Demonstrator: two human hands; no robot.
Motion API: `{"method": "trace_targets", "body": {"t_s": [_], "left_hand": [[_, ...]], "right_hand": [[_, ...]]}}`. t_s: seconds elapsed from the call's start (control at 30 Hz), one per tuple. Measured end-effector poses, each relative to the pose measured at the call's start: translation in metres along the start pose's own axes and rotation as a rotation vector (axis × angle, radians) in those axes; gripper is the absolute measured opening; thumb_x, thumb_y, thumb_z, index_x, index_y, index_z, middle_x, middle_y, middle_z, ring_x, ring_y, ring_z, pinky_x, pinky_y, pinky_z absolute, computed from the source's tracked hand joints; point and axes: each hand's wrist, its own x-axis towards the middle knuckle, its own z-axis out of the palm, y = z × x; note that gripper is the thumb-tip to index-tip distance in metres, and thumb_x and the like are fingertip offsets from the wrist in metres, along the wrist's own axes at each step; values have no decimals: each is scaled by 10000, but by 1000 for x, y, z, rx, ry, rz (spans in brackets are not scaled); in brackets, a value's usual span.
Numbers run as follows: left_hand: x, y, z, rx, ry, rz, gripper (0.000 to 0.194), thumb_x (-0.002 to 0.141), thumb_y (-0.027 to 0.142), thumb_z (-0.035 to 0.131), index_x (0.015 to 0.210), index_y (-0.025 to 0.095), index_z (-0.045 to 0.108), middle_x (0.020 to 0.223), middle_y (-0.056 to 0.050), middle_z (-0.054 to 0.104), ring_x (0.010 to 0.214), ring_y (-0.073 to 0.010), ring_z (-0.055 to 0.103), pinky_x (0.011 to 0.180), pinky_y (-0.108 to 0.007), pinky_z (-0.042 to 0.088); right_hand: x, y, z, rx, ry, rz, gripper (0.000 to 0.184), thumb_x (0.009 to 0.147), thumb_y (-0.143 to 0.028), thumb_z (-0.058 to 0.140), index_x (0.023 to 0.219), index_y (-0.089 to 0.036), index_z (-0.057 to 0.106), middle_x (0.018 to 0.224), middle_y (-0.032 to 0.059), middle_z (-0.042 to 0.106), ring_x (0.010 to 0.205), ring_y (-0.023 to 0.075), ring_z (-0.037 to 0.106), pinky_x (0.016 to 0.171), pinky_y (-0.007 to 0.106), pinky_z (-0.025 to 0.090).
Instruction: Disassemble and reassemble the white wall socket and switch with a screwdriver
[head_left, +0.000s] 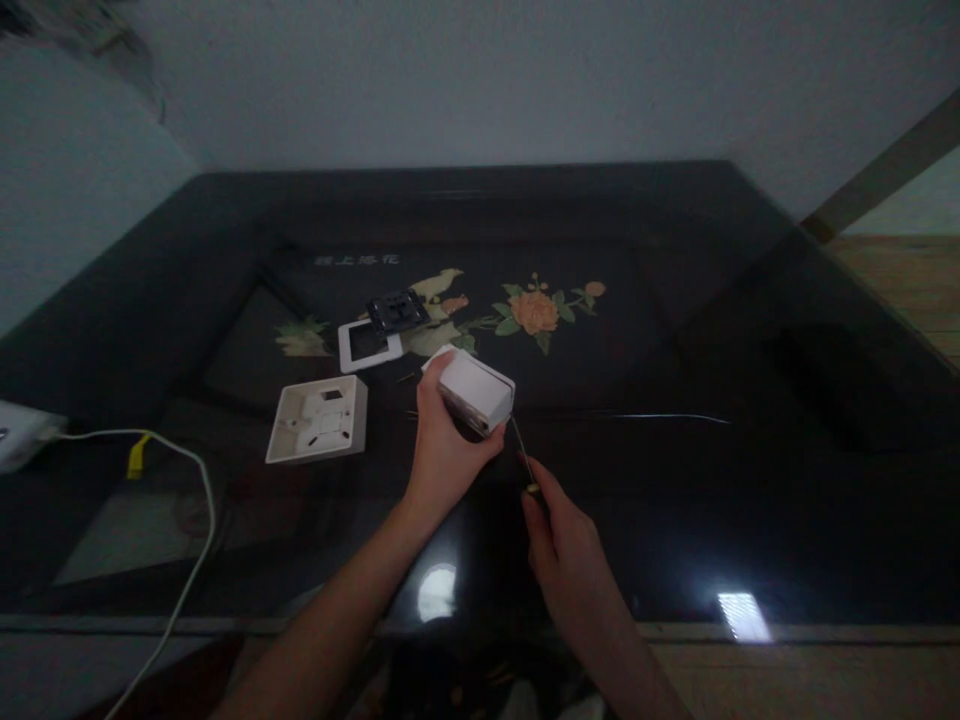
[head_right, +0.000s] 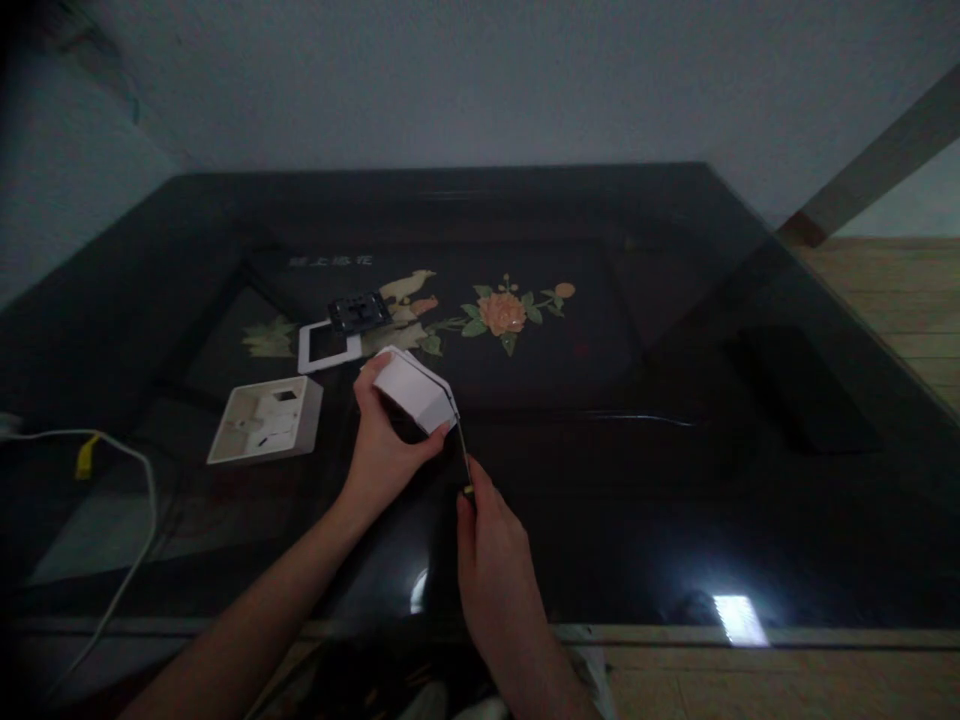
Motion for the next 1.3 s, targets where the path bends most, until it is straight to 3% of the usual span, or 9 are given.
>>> {"method": "trace_targets", "body": {"t_s": [0.17, 0.33, 0.5, 0.6, 0.8, 1.0, 1.17, 1.3], "left_hand": [[-1, 4, 4, -73, 73, -94, 836, 610, 246, 866, 1274, 257, 357, 1370, -110, 399, 1324, -313, 434, 1123, -492, 353], [2, 9, 5, -64, 174, -112, 700, 654, 263, 825, 1199, 251, 387, 1242, -77, 464, 1180, -271, 516, 1044, -459, 419], [11, 10, -7, 67, 89, 10, 793, 664, 276, 819, 1339, 261, 404, 1337, -84, 460, 1274, -292, 465, 1114, -471, 351], [15, 12, -12, 160, 24, 38, 671, 711, 302, 776, 1323, 259, 504, 1280, -82, 529, 1233, -299, 503, 1078, -479, 384], [14, 12, -13, 237, 55, 107, 579, 709, 313, 756, 1255, 229, 583, 1188, -88, 573, 1118, -283, 548, 995, -454, 447], [14, 9, -14, 263, 69, 148, 577, 708, 335, 755, 1248, 224, 581, 1194, -87, 571, 1147, -285, 529, 1013, -443, 436], [13, 10, -14, 261, 95, 117, 618, 694, 334, 749, 1280, 231, 580, 1186, -79, 546, 1118, -278, 539, 1013, -447, 442], [12, 10, -13, 222, 121, 84, 650, 686, 320, 755, 1304, 216, 581, 1171, -89, 520, 1108, -279, 552, 1012, -454, 452]], "right_hand": [[1, 8, 4, -45, -42, 34, 488, 948, -312, 374, 1329, -89, 582, 1220, 227, 706, 1117, 298, 698, 948, 493, 563], [3, 6, 1, -26, -88, 14, 508, 955, -298, 353, 1349, -45, 552, 1277, 254, 669, 1165, 318, 674, 968, 532, 550], [4, 1, -1, -49, -105, -21, 500, 963, -278, 347, 1363, -48, 538, 1310, 247, 651, 1196, 318, 655, 977, 532, 552], [5, -1, 0, -75, -81, -36, 499, 960, -261, 338, 1339, -18, 554, 1290, 256, 660, 1176, 319, 667, 976, 523, 556], [7, -3, 1, -84, -52, -72, 489, 962, -246, 339, 1331, -10, 556, 1255, 263, 679, 1154, 308, 682, 951, 491, 574], [9, -4, 7, -74, -13, -59, 489, 951, -233, 345, 1356, -44, 543, 1246, 257, 682, 1152, 313, 677, 926, 510, 571], [7, -5, 12, 98, -27, 88, 427, 961, -275, 413, 1339, -175, 584, 981, 133, 748, 874, 242, 727, 722, 389, 597], [6, -11, 15, 303, -24, 241, 406, 953, -340, 473, 1319, -215, 597, 705, 24, 644, 554, 155, 597, 481, 271, 494]]}}
